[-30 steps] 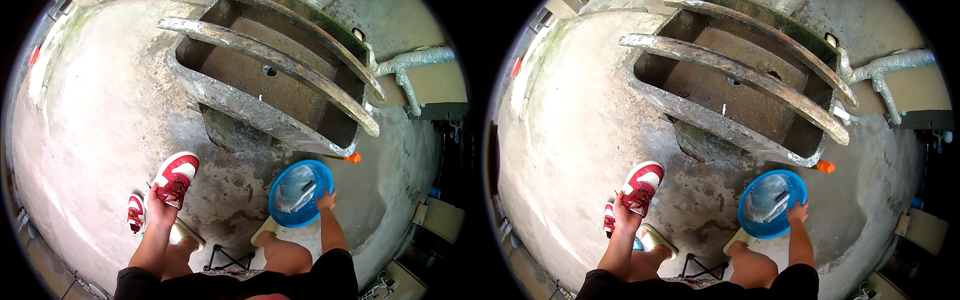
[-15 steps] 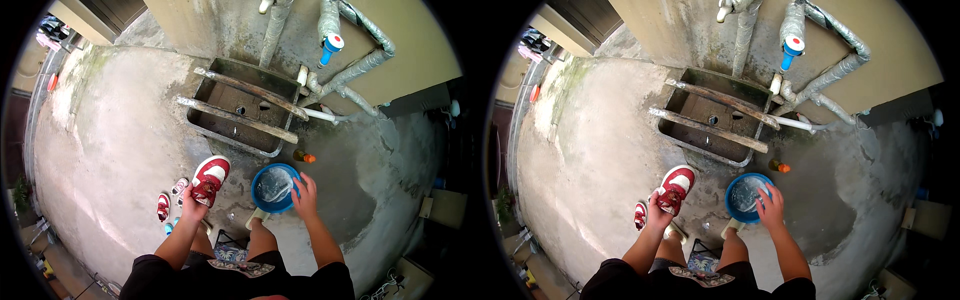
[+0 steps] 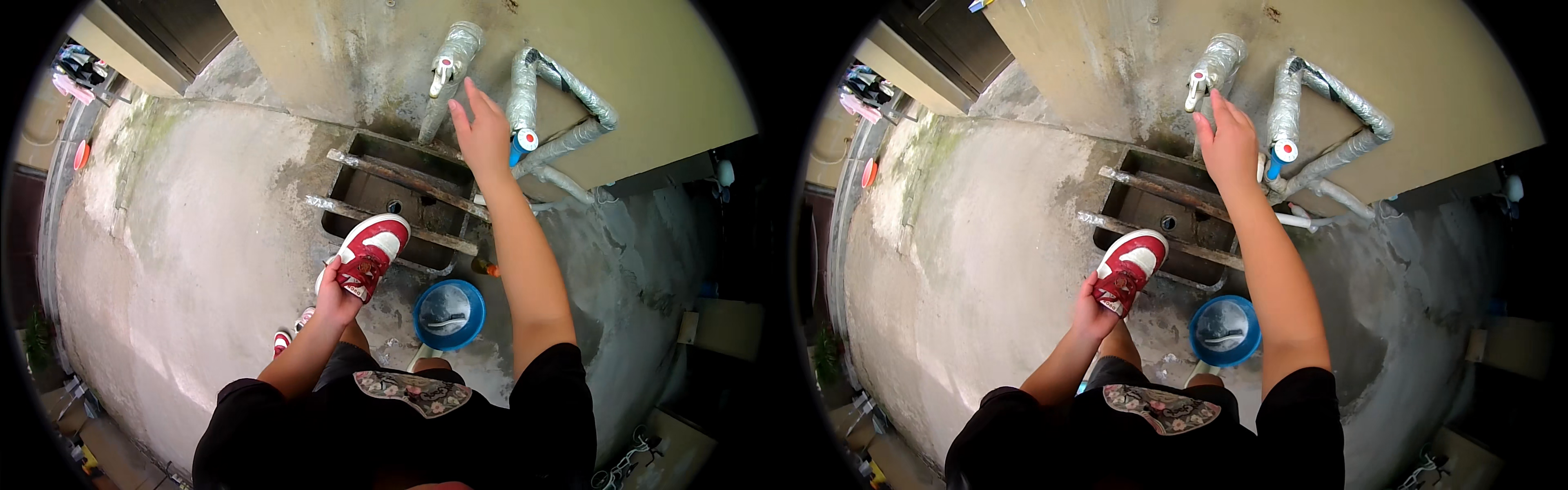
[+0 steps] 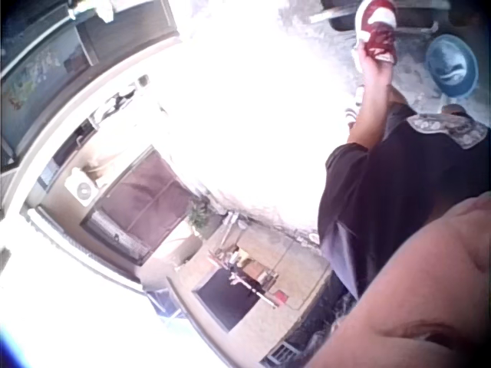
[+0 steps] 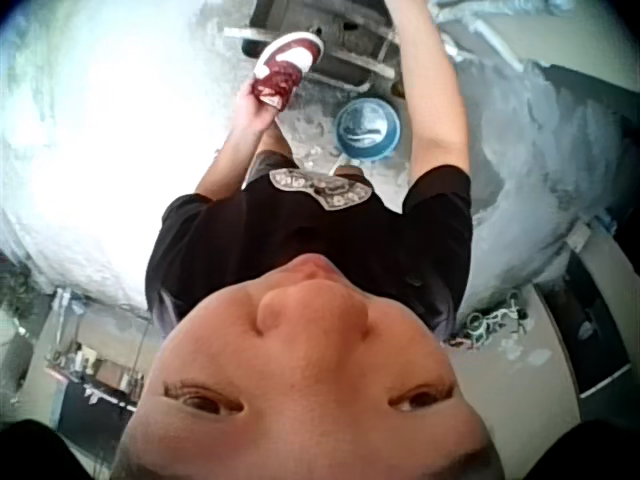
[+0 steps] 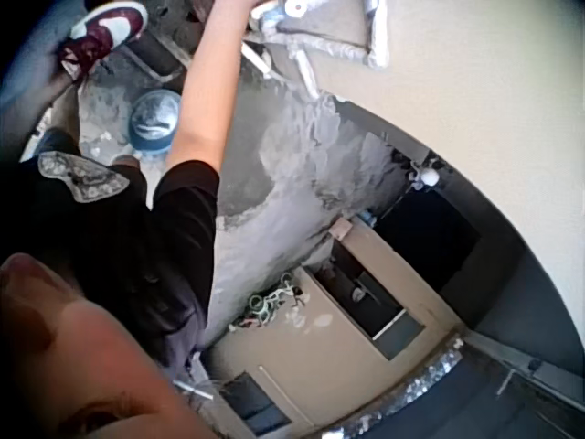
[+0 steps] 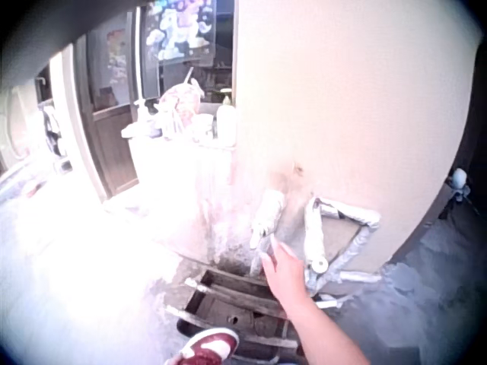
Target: The person scrubs a red and white sneaker with a white brush and soapy water in a blue basin. They then rinse the shoe under a running tap and place it on a wooden rack.
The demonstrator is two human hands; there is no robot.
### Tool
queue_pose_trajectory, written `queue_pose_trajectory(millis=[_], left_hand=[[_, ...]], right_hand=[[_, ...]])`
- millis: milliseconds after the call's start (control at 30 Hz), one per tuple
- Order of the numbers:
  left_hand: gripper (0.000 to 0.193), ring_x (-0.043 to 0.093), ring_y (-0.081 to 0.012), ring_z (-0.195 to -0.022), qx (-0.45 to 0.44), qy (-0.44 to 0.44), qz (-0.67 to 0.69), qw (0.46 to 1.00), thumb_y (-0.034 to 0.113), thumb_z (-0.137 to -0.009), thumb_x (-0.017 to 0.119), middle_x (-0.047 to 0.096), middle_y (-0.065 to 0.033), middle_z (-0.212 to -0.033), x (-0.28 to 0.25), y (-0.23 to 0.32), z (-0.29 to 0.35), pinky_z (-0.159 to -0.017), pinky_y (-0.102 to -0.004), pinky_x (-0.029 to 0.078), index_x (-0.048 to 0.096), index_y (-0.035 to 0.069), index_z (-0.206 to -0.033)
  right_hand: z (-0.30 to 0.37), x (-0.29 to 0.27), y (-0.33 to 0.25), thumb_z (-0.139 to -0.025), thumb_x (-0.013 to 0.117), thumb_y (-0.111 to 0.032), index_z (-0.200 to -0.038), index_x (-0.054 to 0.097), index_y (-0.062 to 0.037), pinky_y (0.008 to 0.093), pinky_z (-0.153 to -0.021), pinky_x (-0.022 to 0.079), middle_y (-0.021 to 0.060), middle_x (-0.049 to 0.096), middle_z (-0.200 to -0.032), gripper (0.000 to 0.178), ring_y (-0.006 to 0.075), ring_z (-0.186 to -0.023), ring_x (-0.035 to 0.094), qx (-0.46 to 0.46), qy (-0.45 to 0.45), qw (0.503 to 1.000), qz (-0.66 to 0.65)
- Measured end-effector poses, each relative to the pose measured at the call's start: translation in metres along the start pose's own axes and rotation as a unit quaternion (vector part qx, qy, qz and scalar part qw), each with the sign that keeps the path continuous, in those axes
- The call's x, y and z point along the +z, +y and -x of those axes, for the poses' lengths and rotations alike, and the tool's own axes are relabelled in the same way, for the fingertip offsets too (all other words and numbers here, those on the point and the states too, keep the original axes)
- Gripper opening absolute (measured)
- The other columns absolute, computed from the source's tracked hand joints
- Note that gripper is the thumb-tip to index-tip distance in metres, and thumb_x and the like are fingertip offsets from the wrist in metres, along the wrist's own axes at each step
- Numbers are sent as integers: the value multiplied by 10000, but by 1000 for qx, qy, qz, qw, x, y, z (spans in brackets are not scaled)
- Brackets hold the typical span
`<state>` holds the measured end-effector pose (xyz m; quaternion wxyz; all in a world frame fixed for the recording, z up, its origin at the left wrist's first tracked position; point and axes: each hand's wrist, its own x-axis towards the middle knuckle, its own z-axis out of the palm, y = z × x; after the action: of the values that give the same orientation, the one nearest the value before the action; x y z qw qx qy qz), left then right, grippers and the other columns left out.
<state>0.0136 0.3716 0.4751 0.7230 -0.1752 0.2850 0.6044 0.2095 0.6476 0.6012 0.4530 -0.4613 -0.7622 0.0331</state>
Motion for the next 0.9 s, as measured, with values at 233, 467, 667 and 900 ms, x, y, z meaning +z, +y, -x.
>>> queue_pose_trajectory(millis=[233, 467, 667, 900], left_hand=[[525, 485, -343, -1216, -66, 13, -17, 998, 363, -952, 411, 490, -176, -1337, 43, 105, -68, -1032, -488, 394, 391, 29, -1357], [535, 478, -351, -1219, -62, 87, -23, 994, 351, -953, 368, 478, -190, -1336, 24, 192, -109, -1004, -490, 423, 358, 19, -1374], [528, 471, -348, -1223, -43, 122, 11, 992, 360, -951, 385, 477, -184, -1341, 24, 197, -128, -1021, -500, 402, 390, 22, -1357], [520, 467, -351, -1224, 12, 150, 5, 989, 341, -956, 386, 473, -191, -1344, 1, 184, -133, -1041, -506, 376, 387, -1, -1347]], right_hand=[[-26, 60, 5, -860, 598, -80, -1217, 577, -5, 373, -875, 496, 197, 623, -1156, 366, 333, -1023, 624, 63, -20, 991, 115], [-29, 51, 13, -914, 569, -64, -1288, 573, -92, 220, -594, 413, 19, 670, -916, 375, 63, -635, 445, 166, -57, 984, 31], [-7, 73, 25, -951, 547, -104, -1287, 547, -11, 231, -818, 447, 68, 626, -1089, 348, 96, -898, 565, 237, 70, 953, -174], [180, 242, 146, -936, 539, -306, -1317, 527, -116, 394, -1024, 371, 95, 542, -1287, 425, 294, -1152, 524, 365, -280, 888, 25]])
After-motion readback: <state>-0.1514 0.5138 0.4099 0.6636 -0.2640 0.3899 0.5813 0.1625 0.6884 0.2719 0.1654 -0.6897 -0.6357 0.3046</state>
